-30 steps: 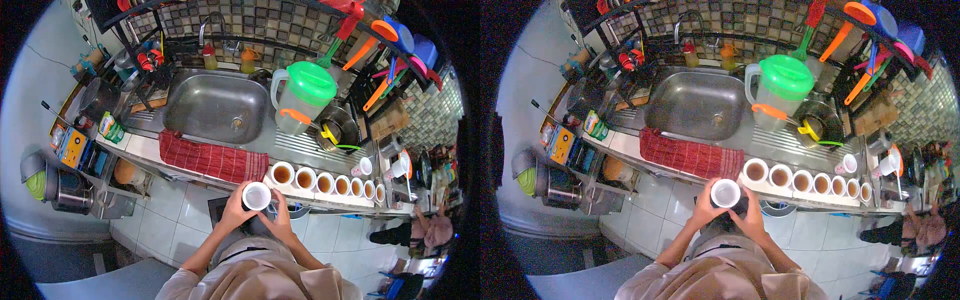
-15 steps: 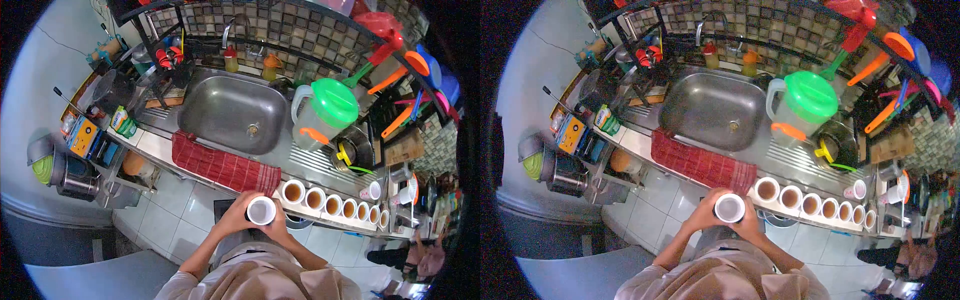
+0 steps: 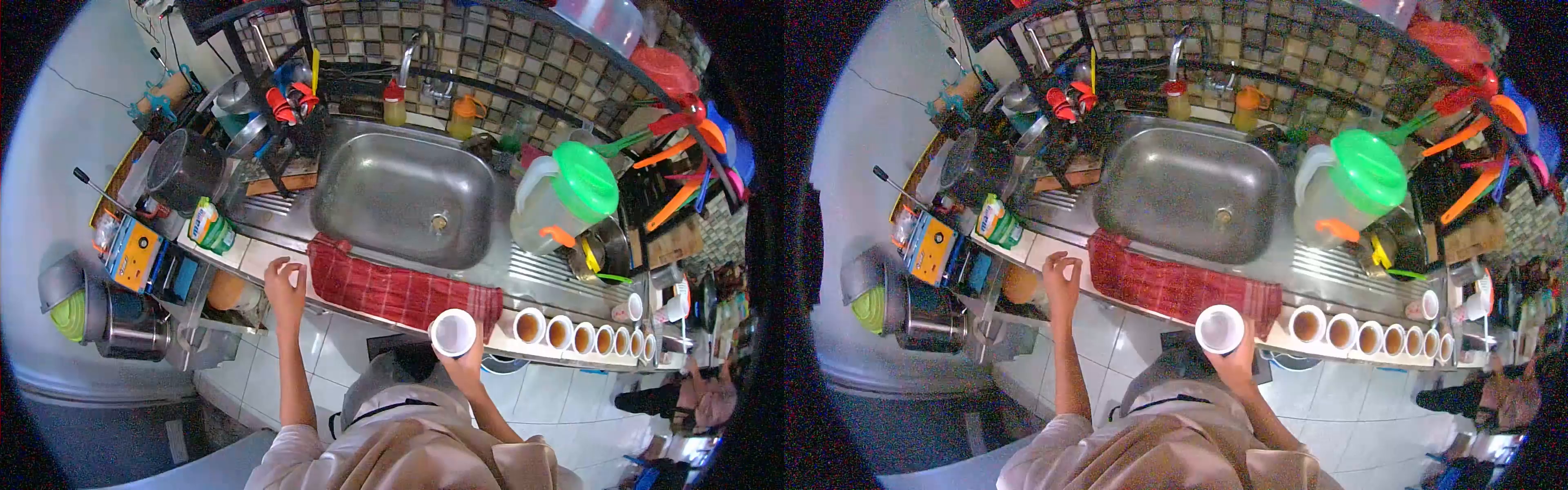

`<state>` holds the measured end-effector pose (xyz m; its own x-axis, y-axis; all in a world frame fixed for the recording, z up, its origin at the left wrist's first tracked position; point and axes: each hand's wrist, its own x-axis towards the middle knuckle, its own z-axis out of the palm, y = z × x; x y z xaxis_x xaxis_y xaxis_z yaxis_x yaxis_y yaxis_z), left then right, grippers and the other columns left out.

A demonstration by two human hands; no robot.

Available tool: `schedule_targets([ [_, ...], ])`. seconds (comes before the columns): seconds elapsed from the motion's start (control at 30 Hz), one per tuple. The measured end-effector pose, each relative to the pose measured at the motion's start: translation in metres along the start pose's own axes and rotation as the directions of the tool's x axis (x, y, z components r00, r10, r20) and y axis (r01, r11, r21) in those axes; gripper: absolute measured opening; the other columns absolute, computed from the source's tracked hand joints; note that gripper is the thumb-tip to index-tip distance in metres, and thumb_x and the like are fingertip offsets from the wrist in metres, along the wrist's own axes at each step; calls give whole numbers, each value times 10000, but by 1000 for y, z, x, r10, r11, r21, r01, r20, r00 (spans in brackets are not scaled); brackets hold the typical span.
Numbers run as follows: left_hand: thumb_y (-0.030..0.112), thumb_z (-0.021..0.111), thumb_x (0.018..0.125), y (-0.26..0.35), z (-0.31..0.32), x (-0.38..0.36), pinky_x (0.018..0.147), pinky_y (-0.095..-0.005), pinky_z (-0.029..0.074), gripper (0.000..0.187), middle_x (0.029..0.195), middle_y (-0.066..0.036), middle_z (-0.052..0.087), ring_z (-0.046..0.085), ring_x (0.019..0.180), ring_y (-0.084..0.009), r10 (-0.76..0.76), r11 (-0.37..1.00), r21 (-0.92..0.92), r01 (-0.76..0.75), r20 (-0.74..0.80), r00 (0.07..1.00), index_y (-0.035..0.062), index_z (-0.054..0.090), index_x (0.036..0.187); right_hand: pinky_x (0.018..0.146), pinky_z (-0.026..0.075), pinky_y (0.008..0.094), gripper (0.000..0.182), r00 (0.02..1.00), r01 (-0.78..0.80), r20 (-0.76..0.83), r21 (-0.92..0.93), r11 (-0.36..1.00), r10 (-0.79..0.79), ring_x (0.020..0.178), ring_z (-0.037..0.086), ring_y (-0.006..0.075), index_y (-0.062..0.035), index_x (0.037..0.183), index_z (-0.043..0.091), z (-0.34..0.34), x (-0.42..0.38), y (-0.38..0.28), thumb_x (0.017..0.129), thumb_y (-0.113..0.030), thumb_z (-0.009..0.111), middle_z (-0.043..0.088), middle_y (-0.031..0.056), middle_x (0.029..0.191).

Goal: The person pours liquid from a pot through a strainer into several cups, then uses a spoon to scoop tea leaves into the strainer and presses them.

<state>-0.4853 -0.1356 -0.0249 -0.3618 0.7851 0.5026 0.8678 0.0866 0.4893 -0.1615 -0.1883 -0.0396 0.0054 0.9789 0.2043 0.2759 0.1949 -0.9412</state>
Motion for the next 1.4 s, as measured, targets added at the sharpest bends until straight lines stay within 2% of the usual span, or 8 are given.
schedule_targets([
  [0.17,141,664,702,-37,9,6,806,-385,394,105,955,-122,538,483,932,-297,-50,998,29,48,98,994,50,633,745,818,379,319,532,998,12,-54,-80,997,-16,918,489,202,-12,1070,413,29,3,-11,627,-88,697,470,104,981],
  [0.43,154,536,832,-43,11,22,625,-350,397,263,669,-134,505,490,639,-258,-38,987,-154,50,77,996,-35,504,652,805,378,397,550,975,-79,-222,-285,955,14,905,461,326,10,1047,447,43,-2,-11,572,-111,698,436,171,957],
  [0.63,224,478,881,-11,21,16,513,-275,384,356,548,-65,459,448,536,-115,-59,908,-383,172,288,956,-30,479,630,761,429,310,482,881,-112,-470,-103,988,51,859,554,211,5,1058,480,25,8,3,650,-112,710,561,111,962],
  [0.73,184,480,865,11,24,16,534,-323,378,316,596,-127,507,483,537,-221,-16,860,-484,165,296,955,-37,490,639,749,437,294,446,839,-120,-534,7,993,105,849,566,202,8,1033,501,15,8,3,657,-109,710,570,116,940],
  [0.8,178,483,861,24,25,15,540,-329,382,298,606,-130,517,493,549,-228,56,859,-502,104,293,954,-34,501,653,735,444,288,424,848,-205,-524,-178,962,83,847,575,190,7,1009,518,9,6,15,655,-117,716,585,125,921],
  [1.0,170,509,838,69,32,-7,609,-361,410,207,714,-156,556,536,662,-303,264,793,-608,47,412,872,-19,544,759,721,453,301,417,843,-259,-522,-183,948,130,825,592,195,3,996,529,7,5,11,651,-124,725,605,128,886],
  [1.3,129,547,799,126,36,-35,616,-336,407,132,715,-119,559,544,667,-275,481,721,-688,-83,411,774,1,551,767,740,451,321,671,870,-375,-429,-253,892,244,910,578,256,-10,1152,427,-3,-11,15,616,-232,764,578,159,991],
  [1.4,87,569,766,137,32,-44,616,-333,404,68,693,-101,549,539,645,-237,511,657,-752,-51,394,764,24,547,775,693,444,278,640,840,-434,-448,-215,875,307,794,568,201,-12,1159,421,-2,-26,15,654,-243,737,568,128,887],
])
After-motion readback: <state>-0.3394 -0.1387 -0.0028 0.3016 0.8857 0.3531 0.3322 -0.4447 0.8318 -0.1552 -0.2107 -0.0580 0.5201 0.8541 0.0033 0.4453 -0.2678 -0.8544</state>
